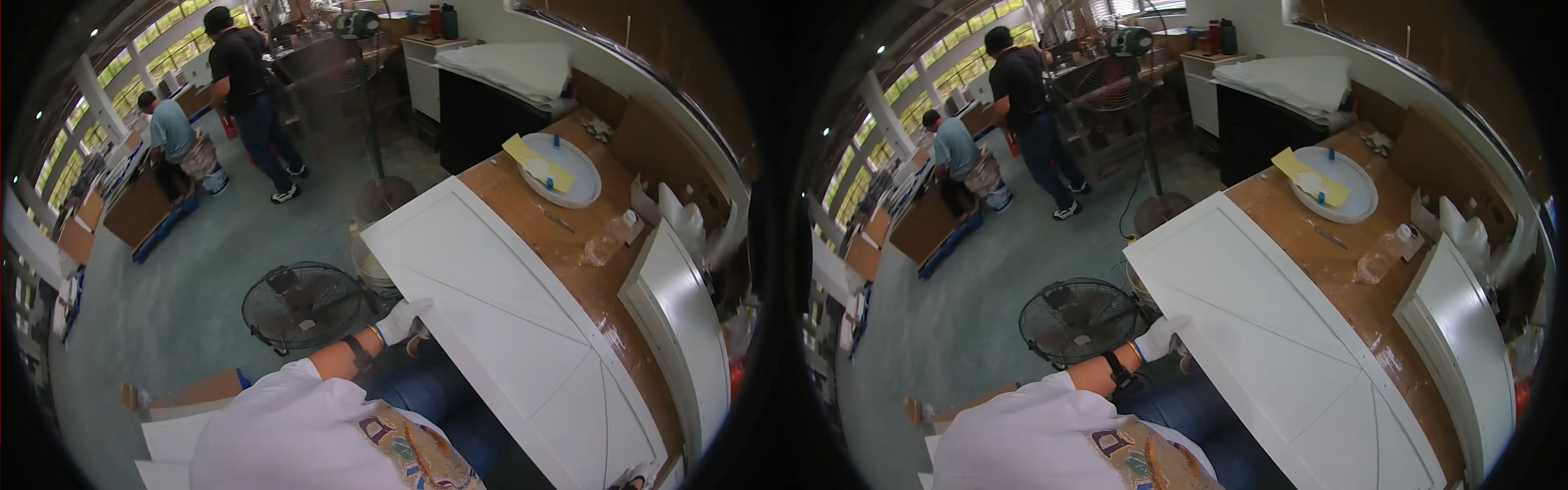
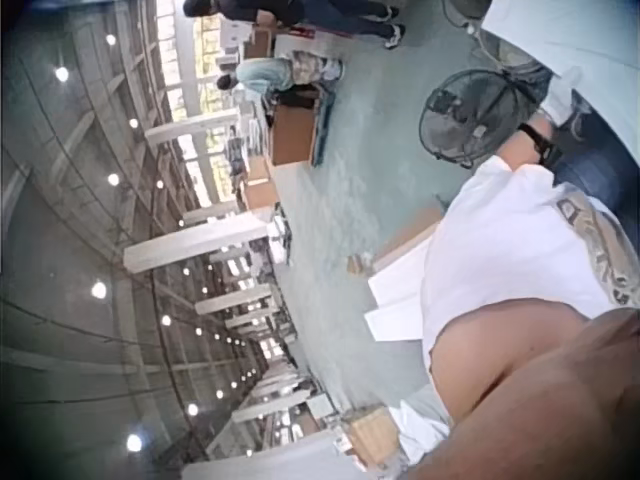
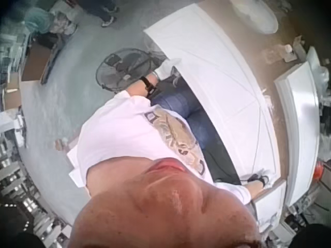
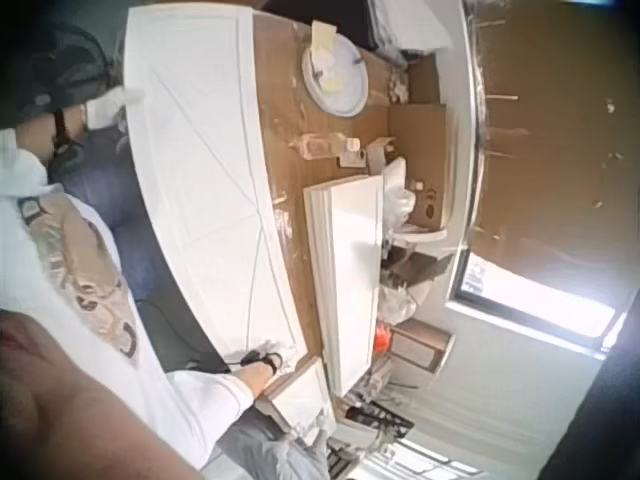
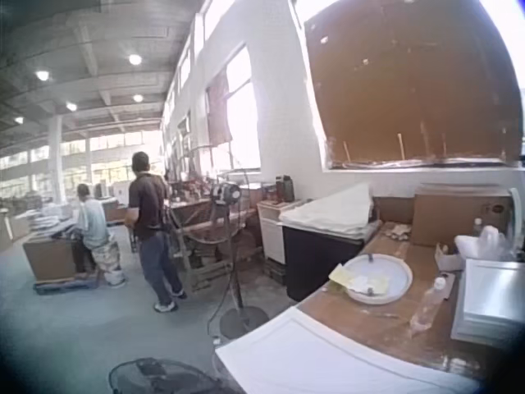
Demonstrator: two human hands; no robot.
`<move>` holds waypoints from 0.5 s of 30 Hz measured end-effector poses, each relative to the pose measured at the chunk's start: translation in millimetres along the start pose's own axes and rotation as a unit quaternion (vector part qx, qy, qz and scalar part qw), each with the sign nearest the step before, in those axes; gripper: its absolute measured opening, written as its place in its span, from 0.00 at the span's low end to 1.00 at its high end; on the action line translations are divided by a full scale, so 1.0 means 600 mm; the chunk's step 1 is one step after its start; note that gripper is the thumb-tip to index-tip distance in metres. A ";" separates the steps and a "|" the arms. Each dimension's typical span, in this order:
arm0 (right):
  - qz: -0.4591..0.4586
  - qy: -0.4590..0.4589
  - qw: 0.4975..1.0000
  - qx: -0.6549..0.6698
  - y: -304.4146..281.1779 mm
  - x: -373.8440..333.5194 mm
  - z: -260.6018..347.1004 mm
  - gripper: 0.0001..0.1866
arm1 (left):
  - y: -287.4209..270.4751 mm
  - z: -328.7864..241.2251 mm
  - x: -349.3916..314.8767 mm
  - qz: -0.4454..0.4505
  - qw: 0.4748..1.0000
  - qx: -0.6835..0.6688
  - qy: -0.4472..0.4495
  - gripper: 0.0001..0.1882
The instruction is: The worker is using a blue sanding block to smooth the edges and surfaces of white cabinet panels, then wipes them with a cloth to remove dust.
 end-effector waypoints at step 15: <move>-0.002 -0.235 0.878 -0.417 0.281 -0.346 0.817 0.22 | -0.004 -0.024 0.008 0.004 0.999 0.016 0.048 0.14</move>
Point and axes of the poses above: each hand's wrist, its own x-axis towards the middle knuckle, its own y-axis out of the palm, z = x × y, the point moved 3 cm from there along x, towards the middle knuckle, and after that the axes turned 7 degrees about -x, right-handed, at the moved point
